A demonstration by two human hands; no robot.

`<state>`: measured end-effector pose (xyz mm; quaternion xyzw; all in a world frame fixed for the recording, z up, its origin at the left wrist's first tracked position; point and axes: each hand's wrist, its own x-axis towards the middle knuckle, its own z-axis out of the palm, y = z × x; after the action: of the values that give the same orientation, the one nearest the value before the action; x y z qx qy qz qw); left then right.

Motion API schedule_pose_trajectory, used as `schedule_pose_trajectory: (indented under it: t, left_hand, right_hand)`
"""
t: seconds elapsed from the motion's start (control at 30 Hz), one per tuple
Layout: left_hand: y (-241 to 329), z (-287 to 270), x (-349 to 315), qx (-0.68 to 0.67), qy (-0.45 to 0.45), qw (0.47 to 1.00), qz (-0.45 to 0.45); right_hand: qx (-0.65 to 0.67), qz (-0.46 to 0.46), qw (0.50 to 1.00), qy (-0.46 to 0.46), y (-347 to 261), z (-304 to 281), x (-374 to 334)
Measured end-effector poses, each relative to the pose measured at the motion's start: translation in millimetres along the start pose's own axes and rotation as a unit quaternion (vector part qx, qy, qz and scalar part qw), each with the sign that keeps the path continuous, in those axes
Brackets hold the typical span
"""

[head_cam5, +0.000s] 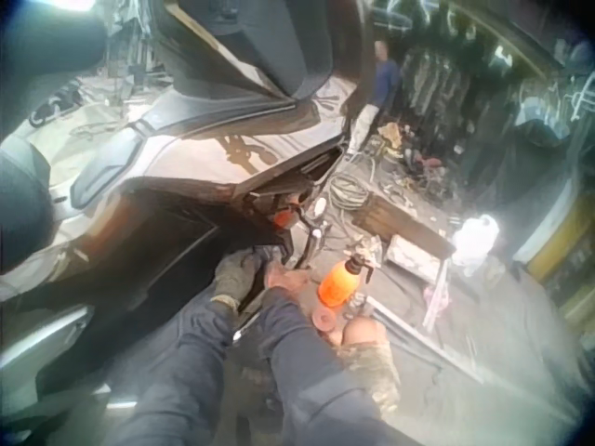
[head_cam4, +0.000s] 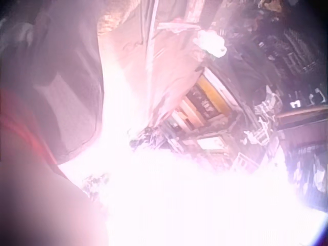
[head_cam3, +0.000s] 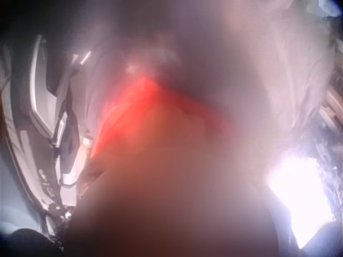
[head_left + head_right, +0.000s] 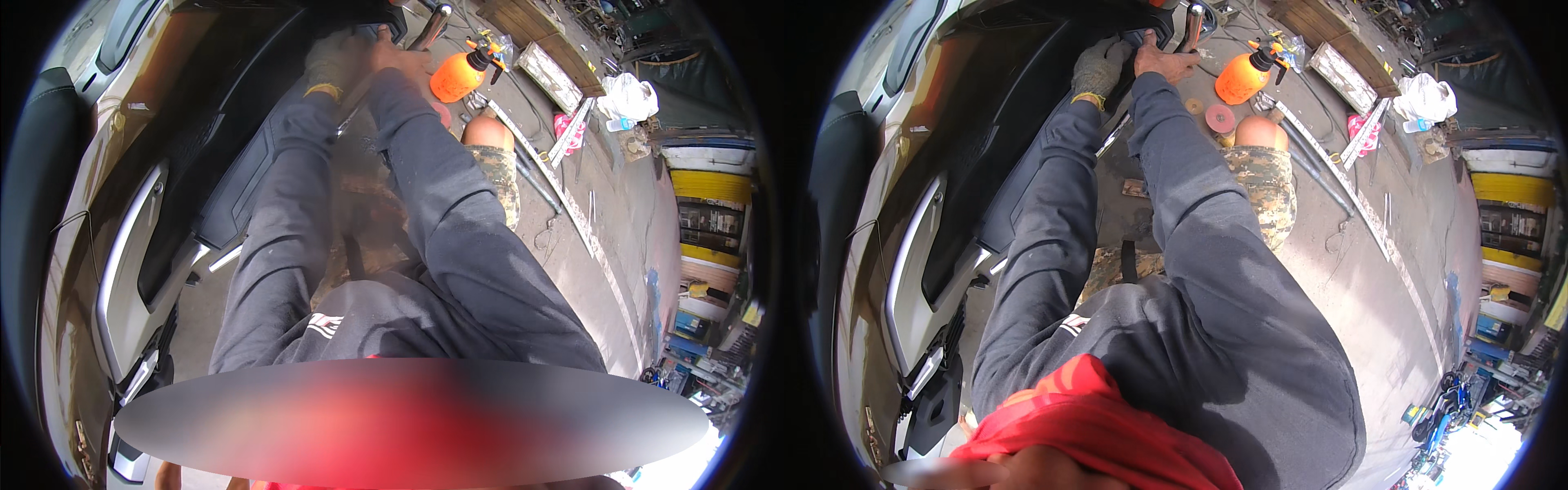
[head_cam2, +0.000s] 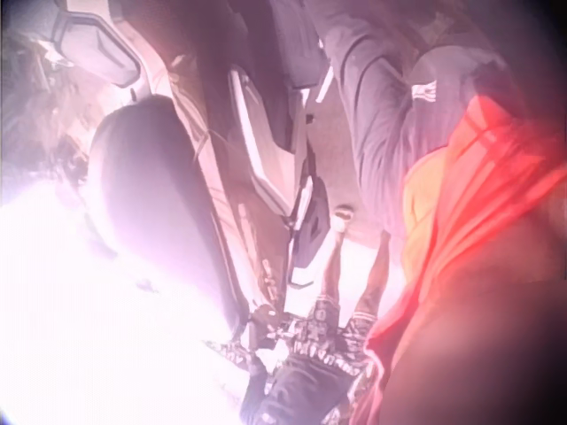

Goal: The person positions and secures a chrome metal bar onto the rear of a motorcycle. They use pliers to adjust a fastener, then use a blue marker to mark positions on the bar, and finally use a hammer to tap the bar into place.

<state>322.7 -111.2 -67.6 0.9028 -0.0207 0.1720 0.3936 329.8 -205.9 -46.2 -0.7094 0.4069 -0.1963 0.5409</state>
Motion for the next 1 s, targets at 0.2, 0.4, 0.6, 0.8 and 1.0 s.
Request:
schedule_pose_trajectory:
  t: [0.2, 0.4, 0.6, 0.8, 1.0]
  left_hand:
    - [-10.3, 34.1, 41.0, -0.228, -0.012, 0.941, -0.248]
    - [-14.5, 12.3, 43.7, -0.345, -0.101, 0.88, -0.311]
    - [-17.1, 25.1, 49.7, -0.339, -0.108, 0.877, -0.323]
    - [-51.1, 64.0, 52.8, -0.451, -0.121, 0.811, -0.352]
    - [-21.8, 51.2, 49.8, -0.455, -0.092, 0.778, -0.423]
  right_hand:
    - [-0.024, -0.013, 0.999, -0.046, 4.9, -5.0, 15.1]
    - [0.115, -0.078, 0.977, -0.159, 25.4, -7.3, 36.7]
    - [0.101, -0.119, 0.972, -0.176, 28.9, -12.0, 44.4]
    - [0.023, -0.141, 0.97, -0.195, 35.4, -20.9, 53.4]
    - [-0.041, -0.162, 0.968, -0.189, 42.0, -13.4, 61.9]
